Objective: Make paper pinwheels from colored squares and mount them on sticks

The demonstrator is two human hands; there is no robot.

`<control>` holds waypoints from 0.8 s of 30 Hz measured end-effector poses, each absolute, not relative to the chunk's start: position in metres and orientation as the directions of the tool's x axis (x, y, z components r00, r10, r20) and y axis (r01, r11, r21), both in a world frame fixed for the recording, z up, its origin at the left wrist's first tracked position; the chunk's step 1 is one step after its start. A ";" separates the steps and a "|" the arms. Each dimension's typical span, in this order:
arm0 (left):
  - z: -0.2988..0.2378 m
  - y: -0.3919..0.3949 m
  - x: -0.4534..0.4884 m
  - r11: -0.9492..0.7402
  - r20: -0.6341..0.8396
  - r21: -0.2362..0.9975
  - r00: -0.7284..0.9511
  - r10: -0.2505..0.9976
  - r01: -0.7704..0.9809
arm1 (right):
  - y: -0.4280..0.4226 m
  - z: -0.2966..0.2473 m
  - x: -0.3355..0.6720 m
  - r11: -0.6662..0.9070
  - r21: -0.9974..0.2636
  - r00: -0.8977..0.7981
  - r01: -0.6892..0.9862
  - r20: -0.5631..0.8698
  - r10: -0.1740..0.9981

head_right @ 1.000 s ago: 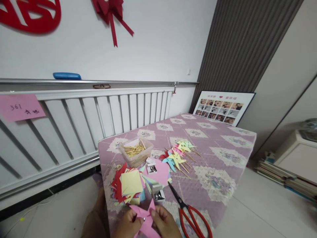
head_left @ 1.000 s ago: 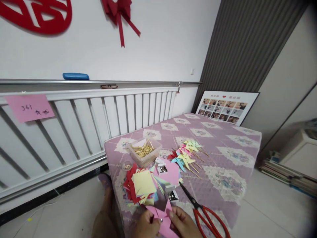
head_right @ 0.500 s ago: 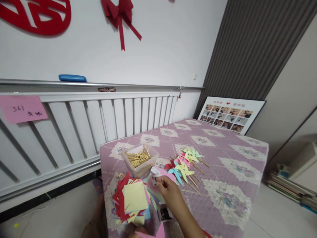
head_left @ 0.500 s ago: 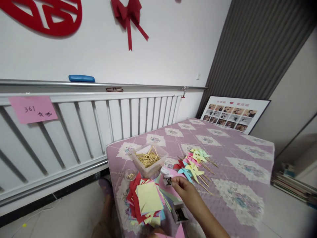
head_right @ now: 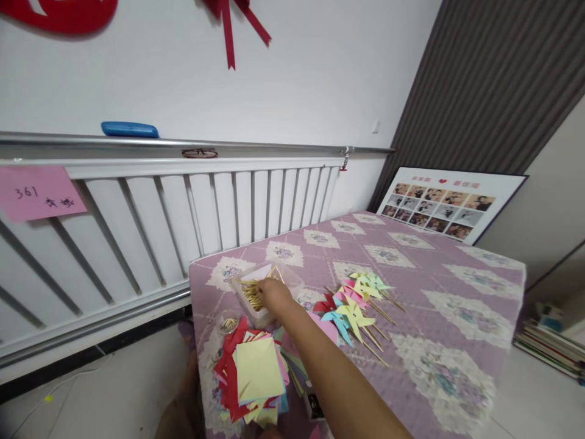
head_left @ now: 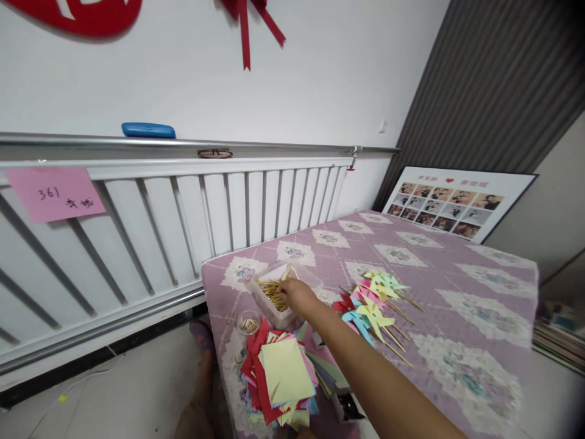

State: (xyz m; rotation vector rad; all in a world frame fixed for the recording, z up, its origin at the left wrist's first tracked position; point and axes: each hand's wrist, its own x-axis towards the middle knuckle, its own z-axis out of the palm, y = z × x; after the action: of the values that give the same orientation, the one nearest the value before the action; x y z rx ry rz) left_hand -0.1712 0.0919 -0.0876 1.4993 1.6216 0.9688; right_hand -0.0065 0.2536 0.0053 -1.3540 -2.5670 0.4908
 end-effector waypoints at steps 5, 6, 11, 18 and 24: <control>-0.094 0.092 -0.174 0.094 -0.043 0.907 -0.131 0.990 0.410 | 0.275 -0.006 -0.033 0.521 -0.276 -0.572 0.808 -0.156 0.805; -0.096 0.090 -0.173 0.101 -0.050 0.911 -0.137 0.989 0.400 | 0.278 -0.009 -0.037 0.517 -0.262 -0.567 0.815 -0.182 0.803; -0.102 0.076 -0.170 0.126 -0.083 0.925 -0.135 0.987 0.357 | 0.290 -0.018 -0.051 0.489 -0.223 -0.536 0.843 -0.282 0.796; -0.104 0.061 -0.144 0.131 -0.118 0.938 -0.059 0.991 0.321 | 0.293 -0.023 -0.061 0.433 -0.232 -0.489 0.871 -0.325 0.809; -0.098 0.040 -0.132 0.110 -0.116 0.946 0.000 0.993 0.305 | 0.288 -0.007 -0.058 0.539 -0.294 -0.600 0.789 -0.183 0.778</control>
State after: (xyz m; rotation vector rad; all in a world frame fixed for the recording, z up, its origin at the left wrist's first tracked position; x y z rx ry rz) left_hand -0.1321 0.0397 -0.0980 1.3511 1.4705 0.9472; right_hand -0.0584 0.2882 -0.0075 -1.4174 -2.7827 0.5564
